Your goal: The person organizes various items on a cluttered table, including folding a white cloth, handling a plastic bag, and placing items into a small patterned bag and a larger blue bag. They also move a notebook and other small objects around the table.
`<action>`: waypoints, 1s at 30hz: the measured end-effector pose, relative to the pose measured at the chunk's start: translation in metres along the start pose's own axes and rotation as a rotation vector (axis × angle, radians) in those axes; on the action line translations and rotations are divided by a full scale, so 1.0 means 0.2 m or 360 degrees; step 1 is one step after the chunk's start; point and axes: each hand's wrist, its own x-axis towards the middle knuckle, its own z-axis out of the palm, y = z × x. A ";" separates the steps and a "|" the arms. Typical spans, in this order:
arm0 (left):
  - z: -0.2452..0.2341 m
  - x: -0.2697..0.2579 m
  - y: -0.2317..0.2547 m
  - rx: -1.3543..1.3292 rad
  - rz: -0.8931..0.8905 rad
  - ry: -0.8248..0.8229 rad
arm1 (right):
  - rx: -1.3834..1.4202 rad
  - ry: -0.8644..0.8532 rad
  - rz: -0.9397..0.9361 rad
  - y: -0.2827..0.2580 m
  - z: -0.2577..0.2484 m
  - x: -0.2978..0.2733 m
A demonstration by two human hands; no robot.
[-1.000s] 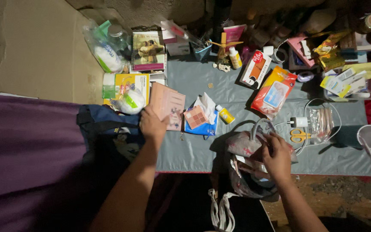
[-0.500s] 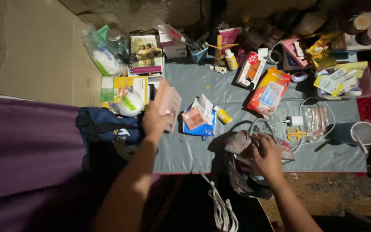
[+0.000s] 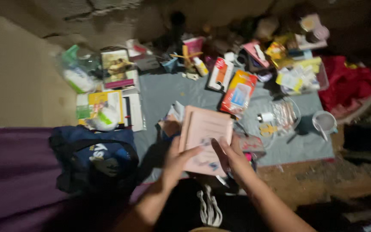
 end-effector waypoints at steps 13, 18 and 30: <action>0.71 0.20 -0.16 0.0656 0.0072 -0.0487 | 0.0265 0.0389 -0.0134 -0.09 -0.77 0.10; 0.81 0.30 -0.33 0.0787 0.0122 -0.0411 | 0.0547 0.0520 -0.0459 -0.22 -1.08 0.42; 0.07 0.28 -0.73 0.1020 0.0299 0.0217 | 0.0195 0.0189 -0.0861 -0.12 -1.32 0.89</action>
